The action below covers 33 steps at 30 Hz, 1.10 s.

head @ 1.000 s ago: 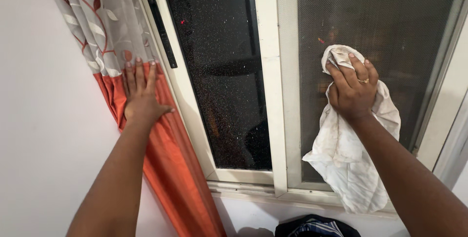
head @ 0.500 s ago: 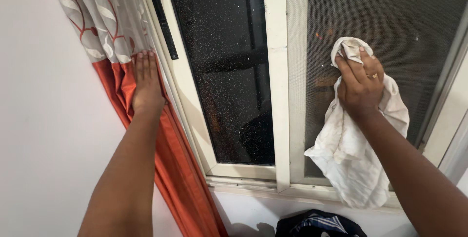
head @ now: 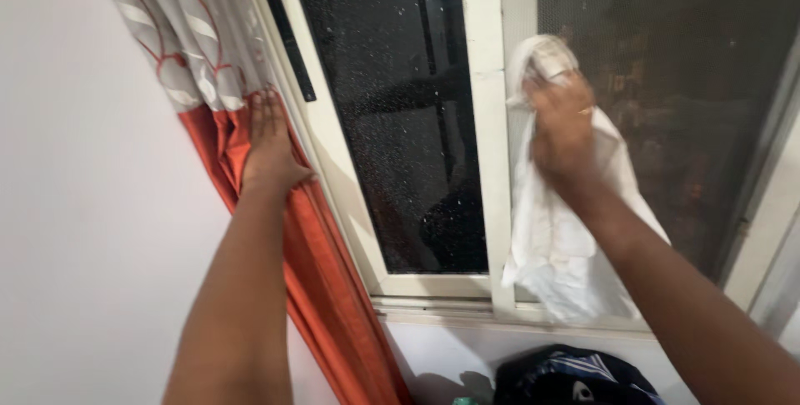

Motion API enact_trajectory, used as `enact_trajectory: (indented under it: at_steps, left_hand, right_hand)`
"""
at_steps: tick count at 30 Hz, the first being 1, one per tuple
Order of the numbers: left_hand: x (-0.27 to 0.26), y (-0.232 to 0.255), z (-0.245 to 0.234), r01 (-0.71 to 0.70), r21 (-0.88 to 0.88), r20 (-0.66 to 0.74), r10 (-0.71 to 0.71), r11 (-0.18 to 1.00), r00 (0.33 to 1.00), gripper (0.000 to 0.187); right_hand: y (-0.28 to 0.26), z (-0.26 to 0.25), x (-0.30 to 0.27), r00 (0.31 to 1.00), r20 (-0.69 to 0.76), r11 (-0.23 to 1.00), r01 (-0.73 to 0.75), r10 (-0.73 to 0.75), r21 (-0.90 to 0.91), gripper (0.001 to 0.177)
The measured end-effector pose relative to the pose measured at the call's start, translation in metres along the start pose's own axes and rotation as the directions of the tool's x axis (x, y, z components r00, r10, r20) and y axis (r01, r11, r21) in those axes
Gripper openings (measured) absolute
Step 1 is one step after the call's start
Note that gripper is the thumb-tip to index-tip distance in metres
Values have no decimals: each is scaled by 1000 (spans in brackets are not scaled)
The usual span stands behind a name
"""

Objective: The person wipes a window screen and frame using a white cloth. They move the cloth across the mesh and along the frame edges, occasionally adjusting the adjacent curtain to reach different areas.

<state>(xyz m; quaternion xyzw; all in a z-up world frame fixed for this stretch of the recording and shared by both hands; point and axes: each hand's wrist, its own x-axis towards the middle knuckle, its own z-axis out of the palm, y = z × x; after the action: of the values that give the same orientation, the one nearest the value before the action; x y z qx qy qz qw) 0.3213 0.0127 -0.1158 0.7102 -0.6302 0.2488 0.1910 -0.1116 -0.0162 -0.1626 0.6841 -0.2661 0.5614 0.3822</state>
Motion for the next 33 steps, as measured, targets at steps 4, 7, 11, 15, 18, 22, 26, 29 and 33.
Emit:
enact_trajectory:
  at_steps: [4, 7, 11, 15, 18, 22, 26, 29, 33]
  left_hand:
    - [6, -6, 5, -41, -84, -56, 36, 996, 998, 149]
    - [5, -7, 12, -42, -88, -69, 36, 995, 997, 146]
    - [7, 0, 9, -15, 262, 34, 6, 965, 999, 140]
    - [7, 9, 4, 25, 321, 62, -48, 947, 997, 139]
    - [7, 8, 6, 38, 250, 53, -53, 967, 997, 140]
    - [12, 4, 19, 60, 213, 53, -72, 975, 996, 142]
    - [13, 5, 23, 99, 501, -266, 44, 860, 963, 133]
    - [9, 7, 19, 87, 237, 35, -98, 968, 995, 142]
    - [9, 12, 5, 83, 276, 23, -93, 958, 995, 142]
  right_hand:
    - [-58, 26, 12, 930, 144, 942, 334, -337, 46, 36]
    - [-85, 51, 16, 852, 288, 899, 407, -438, 164, 52]
    - [-101, 93, 26, 798, 387, 887, 410, -462, 214, 64]
    - [-113, 147, 60, 807, 337, 871, 481, -485, 101, 65]
    - [-123, 183, 109, 814, 298, 840, 539, -499, -66, 65]
    - [-153, 228, 172, 903, 297, 937, 343, -310, -65, 60]
    - [-184, 242, 161, 899, 375, 948, 291, -226, -127, 49]
    - [-192, 241, 131, 780, 534, 835, 502, -326, -225, 44]
    - [-191, 231, 97, 619, 685, 689, 686, -383, -234, 65]
